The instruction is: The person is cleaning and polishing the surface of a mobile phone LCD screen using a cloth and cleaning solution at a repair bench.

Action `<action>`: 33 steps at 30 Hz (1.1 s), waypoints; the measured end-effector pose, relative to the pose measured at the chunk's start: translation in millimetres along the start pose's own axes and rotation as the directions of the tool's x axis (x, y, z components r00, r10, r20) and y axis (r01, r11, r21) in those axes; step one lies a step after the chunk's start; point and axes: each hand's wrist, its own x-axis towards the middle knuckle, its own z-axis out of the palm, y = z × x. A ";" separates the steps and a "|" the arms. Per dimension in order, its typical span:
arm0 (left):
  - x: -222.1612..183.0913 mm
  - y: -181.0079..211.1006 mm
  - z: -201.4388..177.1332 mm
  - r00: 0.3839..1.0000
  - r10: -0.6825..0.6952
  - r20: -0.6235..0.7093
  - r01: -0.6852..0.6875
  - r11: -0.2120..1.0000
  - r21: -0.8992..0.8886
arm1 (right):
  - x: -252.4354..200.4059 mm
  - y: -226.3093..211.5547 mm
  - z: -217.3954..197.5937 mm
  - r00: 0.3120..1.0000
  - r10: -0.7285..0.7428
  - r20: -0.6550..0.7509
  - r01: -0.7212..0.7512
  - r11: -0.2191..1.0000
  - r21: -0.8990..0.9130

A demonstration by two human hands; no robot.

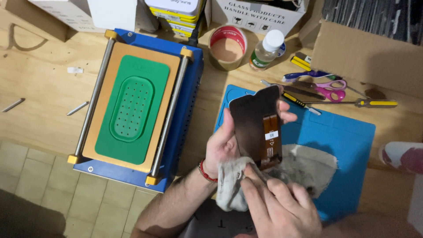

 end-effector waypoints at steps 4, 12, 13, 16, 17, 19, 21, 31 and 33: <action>2.0 -12.0 -27.2 0.985 0.011 -0.174 0.034 0.967 0.251 | 8.0 5.2 7.0 0.998 0.043 0.037 -0.044 0.999 0.007; -7.0 -12.0 -25.1 0.986 0.087 -0.143 -0.089 0.996 -0.003 | -4.0 1.8 7.1 0.998 -0.019 0.065 0.019 1.000 0.005; -1.3 -10.4 -12.5 0.998 0.008 -0.068 0.000 0.993 0.118 | -1.1 2.9 6.1 0.998 0.024 0.060 -0.023 1.000 -0.018; 4.6 -0.3 8.8 0.999 -0.030 -0.013 0.031 0.985 0.172 | 5.9 3.1 -1.7 1.000 0.023 -0.006 -0.023 0.999 -0.032; 2.3 2.2 12.0 0.999 0.016 -0.039 -0.012 0.996 0.087 | 5.7 1.4 -4.7 0.999 -0.017 -0.050 0.016 1.000 -0.021; 0.9 -3.0 2.7 0.998 -0.058 -0.005 0.058 0.998 0.038 | 4.0 0.5 5.1 0.999 0.043 0.005 -0.042 0.998 -0.050; 0.9 -6.4 3.6 0.991 -0.130 0.039 0.130 0.991 -0.010 | 2.3 -0.9 3.7 0.993 0.104 0.058 -0.099 0.991 -0.089; -10.2 -16.5 -31.8 0.951 -0.196 -0.238 0.225 0.969 0.101 | 7.1 7.5 -2.0 0.997 0.050 -0.056 -0.049 0.998 0.026; -13.5 -14.1 -32.6 0.909 -0.018 -0.417 0.163 0.936 0.313 | 4.2 5.7 0.3 0.998 -0.004 -0.060 0.006 1.000 0.026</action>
